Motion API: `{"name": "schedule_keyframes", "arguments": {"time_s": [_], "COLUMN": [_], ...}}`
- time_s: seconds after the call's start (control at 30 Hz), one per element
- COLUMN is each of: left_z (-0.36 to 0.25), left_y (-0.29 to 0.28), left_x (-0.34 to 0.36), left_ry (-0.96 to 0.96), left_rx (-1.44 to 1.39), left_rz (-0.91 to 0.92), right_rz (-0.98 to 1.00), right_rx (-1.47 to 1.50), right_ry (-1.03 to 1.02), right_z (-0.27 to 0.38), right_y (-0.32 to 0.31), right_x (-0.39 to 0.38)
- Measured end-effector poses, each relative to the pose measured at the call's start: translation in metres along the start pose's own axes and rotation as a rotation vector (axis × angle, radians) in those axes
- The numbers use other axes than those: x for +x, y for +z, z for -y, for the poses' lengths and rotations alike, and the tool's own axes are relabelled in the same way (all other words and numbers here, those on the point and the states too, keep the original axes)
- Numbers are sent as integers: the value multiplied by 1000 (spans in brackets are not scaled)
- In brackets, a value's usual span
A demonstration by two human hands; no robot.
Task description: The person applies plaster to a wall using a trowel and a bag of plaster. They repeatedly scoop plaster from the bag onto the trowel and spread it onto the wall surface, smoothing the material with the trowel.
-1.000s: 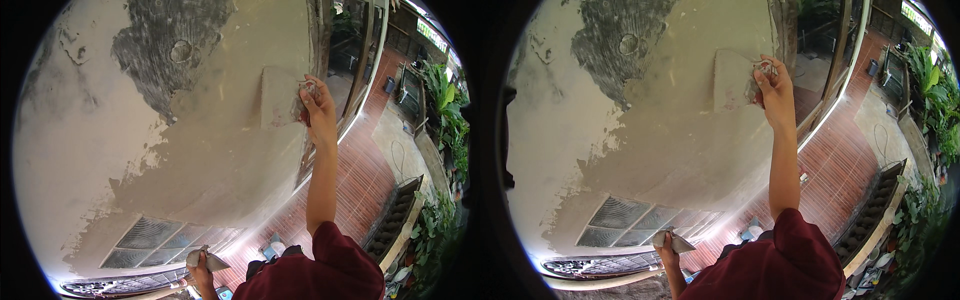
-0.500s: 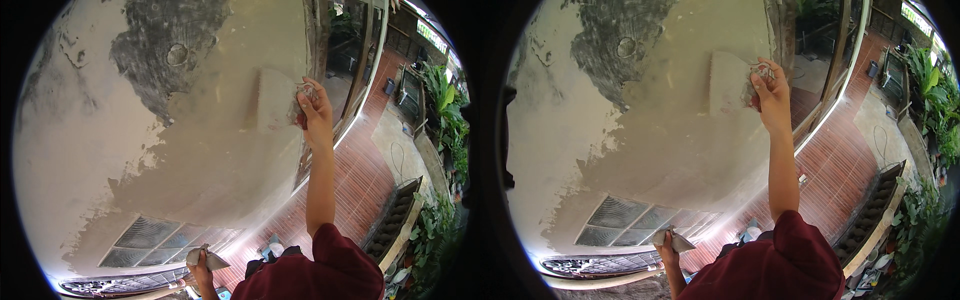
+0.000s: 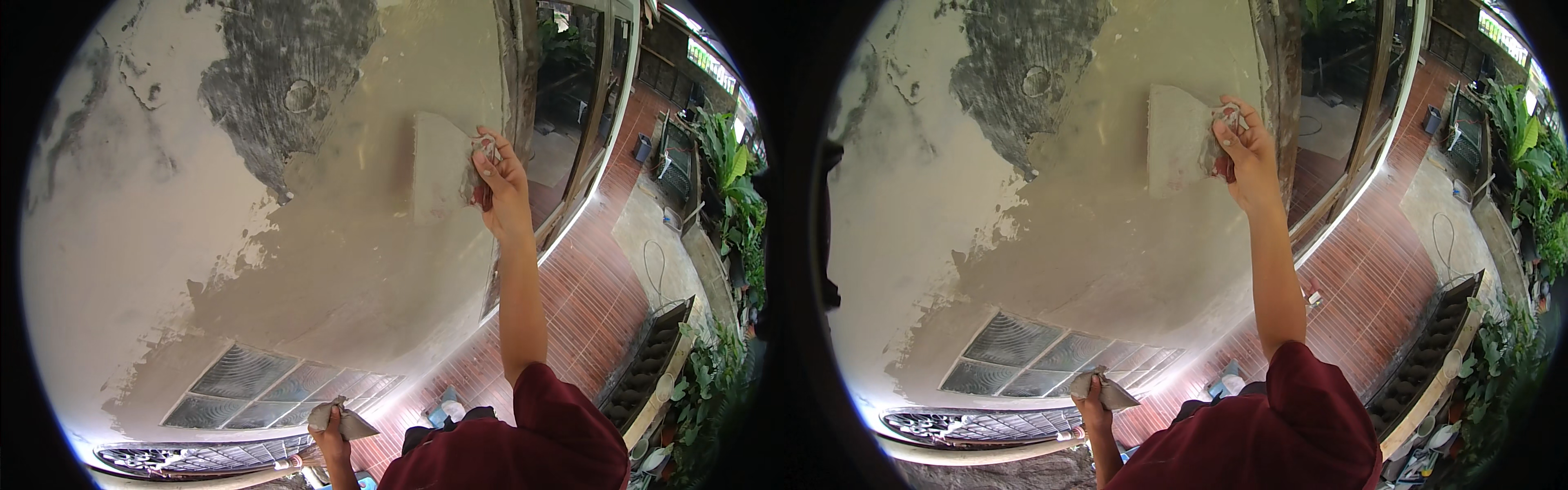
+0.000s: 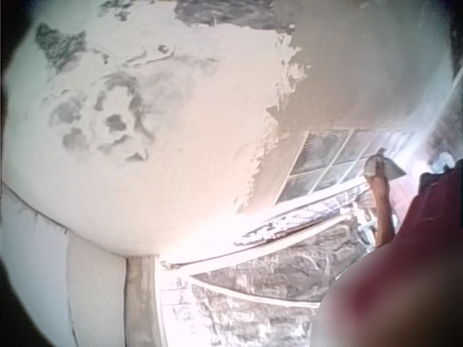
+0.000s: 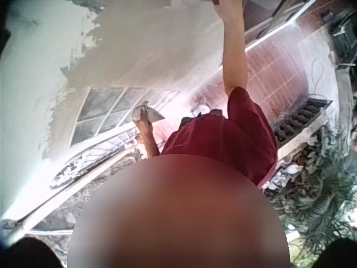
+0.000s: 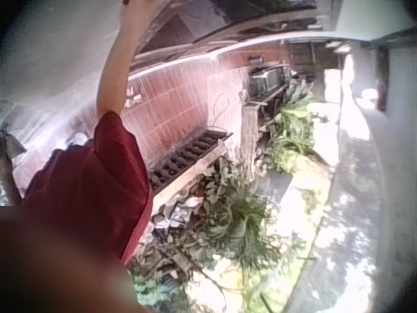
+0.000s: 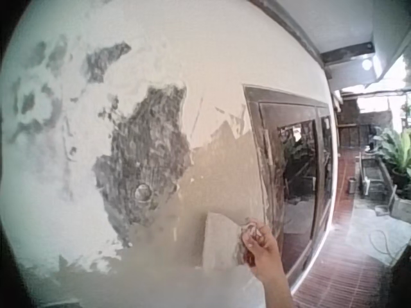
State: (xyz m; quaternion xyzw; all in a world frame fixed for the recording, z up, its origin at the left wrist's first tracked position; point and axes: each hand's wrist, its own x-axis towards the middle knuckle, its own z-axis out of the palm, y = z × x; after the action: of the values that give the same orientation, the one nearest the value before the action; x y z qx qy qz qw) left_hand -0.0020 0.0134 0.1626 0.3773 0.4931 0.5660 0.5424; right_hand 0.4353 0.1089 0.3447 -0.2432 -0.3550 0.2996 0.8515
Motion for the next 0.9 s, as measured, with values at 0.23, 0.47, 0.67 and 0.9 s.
{"name": "schedule_keyframes", "arguments": {"time_s": [0.23,0.47,0.67,0.9], "left_z": [0,0,-18,-54], "left_y": [6,20,46,113], "left_x": [1,12,25,34], "left_ry": [-37,-24,-83,-143], "left_rx": [-27,-19,-44,-84], "left_rz": [-28,79,182,317], "right_rz": [-84,-592,-934,-486], "right_rx": [46,-939,-1773,-616], "right_ry": [-54,371,584,474], "right_z": [38,33,-13,-17], "right_y": [-49,-315,-396,-223], "right_x": [-48,-252,-400,-271]}}
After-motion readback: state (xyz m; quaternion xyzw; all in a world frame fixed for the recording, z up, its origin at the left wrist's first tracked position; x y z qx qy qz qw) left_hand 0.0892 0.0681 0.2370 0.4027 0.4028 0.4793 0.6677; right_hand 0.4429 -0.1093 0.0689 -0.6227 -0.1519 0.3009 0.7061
